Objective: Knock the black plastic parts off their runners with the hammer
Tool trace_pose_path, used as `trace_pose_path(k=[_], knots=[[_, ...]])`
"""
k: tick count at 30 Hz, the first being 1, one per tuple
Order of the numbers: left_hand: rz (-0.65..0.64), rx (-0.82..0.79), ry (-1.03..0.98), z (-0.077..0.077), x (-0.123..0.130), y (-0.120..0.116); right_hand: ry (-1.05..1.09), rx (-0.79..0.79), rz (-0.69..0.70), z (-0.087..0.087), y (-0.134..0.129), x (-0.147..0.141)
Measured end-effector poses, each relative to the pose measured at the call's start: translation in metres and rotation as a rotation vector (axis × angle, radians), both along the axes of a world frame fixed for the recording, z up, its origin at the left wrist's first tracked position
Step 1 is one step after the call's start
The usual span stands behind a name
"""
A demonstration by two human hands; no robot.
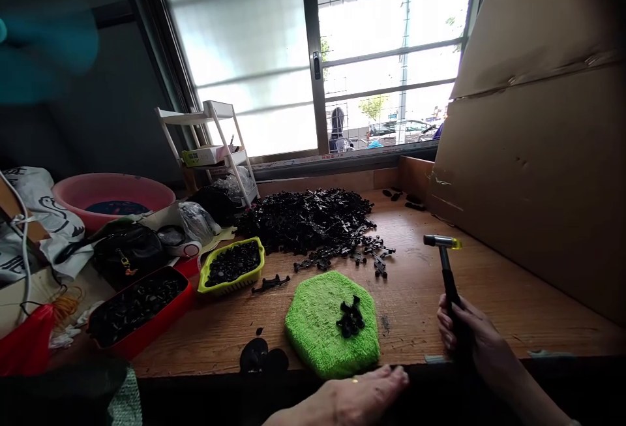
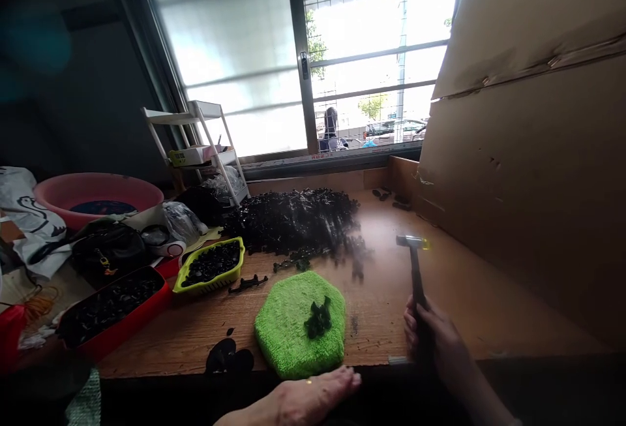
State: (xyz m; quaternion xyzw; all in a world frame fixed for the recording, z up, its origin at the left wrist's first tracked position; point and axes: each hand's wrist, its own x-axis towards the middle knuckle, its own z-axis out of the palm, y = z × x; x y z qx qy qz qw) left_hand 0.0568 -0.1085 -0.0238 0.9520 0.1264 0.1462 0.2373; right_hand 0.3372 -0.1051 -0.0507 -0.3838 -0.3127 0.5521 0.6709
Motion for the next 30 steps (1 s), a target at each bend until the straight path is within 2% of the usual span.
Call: trace_pose_path(k=[2,4,6,8,10,12,13,15,17,20,22,27,30], knots=[[-0.126,-0.048,0.012,0.011,0.02,-0.003,-0.007,-0.004,0.001,0.0,0.0,0.0],[-0.212,-0.005,-0.036,0.015,0.036,-0.003,-0.014,-0.002,-0.002,0.0,-0.001,0.001],[-0.17,0.088,-0.166,0.011,0.042,-0.001,-0.02,0.005,-0.005,0.0,-0.002,0.001],[0.017,0.172,-0.326,0.005,0.038,0.002,-0.023,0.008,-0.004,0.001,-0.002,0.002],[0.324,0.234,-0.427,0.002,0.023,0.005,-0.02,0.006,-0.001,0.002,-0.003,0.002],[0.645,0.295,-0.404,0.002,0.002,0.007,-0.011,0.004,-0.001,0.003,-0.003,0.001],[0.761,0.323,-0.344,0.003,-0.008,0.009,-0.005,0.004,-0.002,0.003,-0.003,0.001],[0.855,0.359,-0.209,0.005,-0.026,0.011,0.004,0.008,-0.007,0.004,-0.002,0.0],[0.814,0.363,-0.112,0.004,-0.036,0.012,0.009,0.014,-0.015,0.004,-0.002,0.0],[0.591,0.382,-0.092,0.001,-0.036,0.01,0.006,0.02,-0.022,0.003,-0.002,0.0],[0.508,0.38,-0.134,0.001,-0.03,0.01,0.001,0.022,-0.024,0.002,-0.001,0.0],[0.717,0.181,-0.249,0.012,-0.018,0.026,-0.006,0.02,-0.029,0.002,0.0,0.0],[0.714,0.102,-0.273,0.022,-0.015,0.043,-0.007,0.013,-0.028,0.003,0.0,-0.001]])
